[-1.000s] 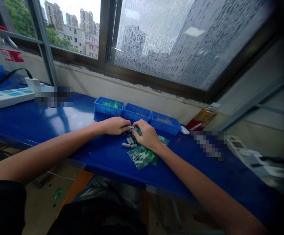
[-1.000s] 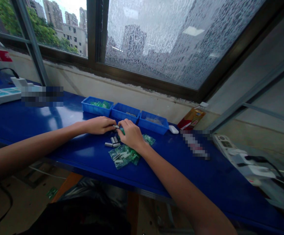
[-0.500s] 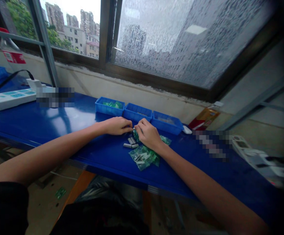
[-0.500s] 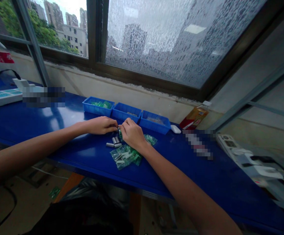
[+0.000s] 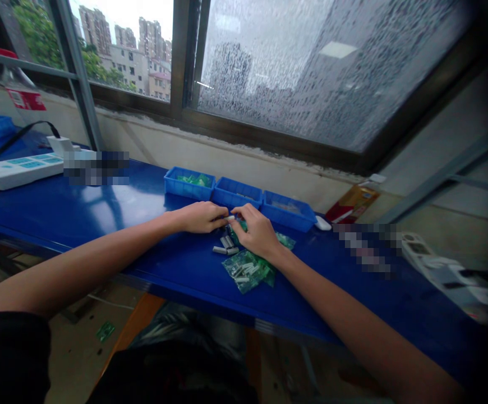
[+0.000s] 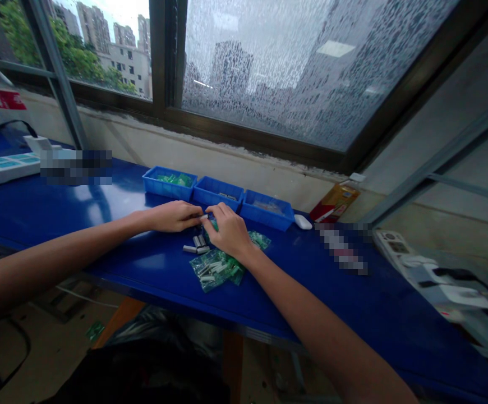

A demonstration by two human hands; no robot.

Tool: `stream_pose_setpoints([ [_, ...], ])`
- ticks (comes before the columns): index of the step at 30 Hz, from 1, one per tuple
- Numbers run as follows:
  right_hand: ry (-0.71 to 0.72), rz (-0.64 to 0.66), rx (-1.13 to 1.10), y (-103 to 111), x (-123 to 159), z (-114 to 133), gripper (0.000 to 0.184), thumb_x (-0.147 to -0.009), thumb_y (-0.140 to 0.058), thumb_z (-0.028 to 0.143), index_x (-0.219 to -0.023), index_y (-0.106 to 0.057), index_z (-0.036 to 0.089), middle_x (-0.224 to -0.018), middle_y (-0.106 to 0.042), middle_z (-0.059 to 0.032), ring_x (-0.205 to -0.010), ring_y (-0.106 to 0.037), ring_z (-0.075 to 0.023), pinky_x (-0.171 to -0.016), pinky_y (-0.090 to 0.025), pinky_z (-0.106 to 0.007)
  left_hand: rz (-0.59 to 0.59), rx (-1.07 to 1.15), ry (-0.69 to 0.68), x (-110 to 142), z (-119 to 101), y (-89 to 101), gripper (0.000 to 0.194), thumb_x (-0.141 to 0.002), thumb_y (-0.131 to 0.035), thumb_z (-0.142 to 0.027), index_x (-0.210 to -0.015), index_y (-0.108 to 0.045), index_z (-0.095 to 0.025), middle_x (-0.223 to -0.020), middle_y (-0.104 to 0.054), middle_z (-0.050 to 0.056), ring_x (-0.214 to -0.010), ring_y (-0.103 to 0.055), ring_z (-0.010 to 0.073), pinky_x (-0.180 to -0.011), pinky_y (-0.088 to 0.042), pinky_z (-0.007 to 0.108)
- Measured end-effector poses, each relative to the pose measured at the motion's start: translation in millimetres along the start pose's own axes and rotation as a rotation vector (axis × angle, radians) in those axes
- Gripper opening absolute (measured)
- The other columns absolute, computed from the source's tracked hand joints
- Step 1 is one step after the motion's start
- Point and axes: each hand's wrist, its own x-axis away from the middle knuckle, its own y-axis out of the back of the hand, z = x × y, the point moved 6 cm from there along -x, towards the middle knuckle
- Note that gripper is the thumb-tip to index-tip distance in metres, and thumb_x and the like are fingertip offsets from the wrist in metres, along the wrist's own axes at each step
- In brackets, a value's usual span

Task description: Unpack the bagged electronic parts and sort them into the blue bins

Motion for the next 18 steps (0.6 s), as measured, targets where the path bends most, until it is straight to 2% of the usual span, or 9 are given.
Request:
stream_pose_setpoints([
  [4, 0.039, -0.007, 0.005, 0.5, 0.6, 2.1, 0.017, -0.083, -0.052, 0.026, -0.098, -0.054, 0.018, -0.092, -0.059, -0.0076, -0.086, -0.056, -0.0204, -0.074, -0.045, -0.031, 0.007, -0.009, 0.0, -0.3, 0.6, -1.0, 0.025, -0.092, -0.037, -0.032, -0.092, -0.055, -0.015, -0.083, -0.065, 0.007, -0.076, -0.062, 0.0196, -0.064, -0.04, 0.027],
  [9, 0.041, -0.002, 0.017, -0.8, 0.7, -0.2, 0.014, -0.084, -0.048, 0.021, -0.096, -0.055, 0.019, -0.089, -0.059, -0.0072, -0.084, -0.056, -0.0199, -0.073, -0.044, -0.031, 0.012, -0.027, 0.011, -0.9, 1.7, -1.7, 0.026, -0.092, -0.036, -0.033, -0.09, -0.055, -0.015, -0.082, -0.065, 0.008, -0.076, -0.062, 0.0191, -0.065, -0.04, 0.027],
  [14, 0.023, -0.015, 0.048, -1.8, 0.2, -2.0, 0.015, -0.088, -0.045, 0.026, -0.093, -0.056, 0.018, -0.087, -0.059, -0.0072, -0.081, -0.056, -0.0193, -0.071, -0.043, -0.031, 0.005, -0.009, 0.015, -0.8, 0.6, 0.5, 0.03, -0.093, -0.033, -0.035, -0.089, -0.056, -0.016, -0.08, -0.065, 0.007, -0.073, -0.061, 0.0184, -0.064, -0.04, 0.027],
  [18, -0.001, -0.033, 0.077, -0.8, -0.5, -2.6, 0.02, -0.09, -0.043, 0.031, -0.086, -0.057, 0.018, -0.084, -0.06, -0.0076, -0.079, -0.055, -0.0191, -0.069, -0.042, -0.031, 0.016, -0.04, 0.029, -0.3, 0.9, 0.2, 0.025, -0.09, -0.039, -0.034, -0.092, -0.056, -0.016, -0.079, -0.066, 0.006, -0.073, -0.062, 0.0196, -0.061, -0.039, 0.027],
])
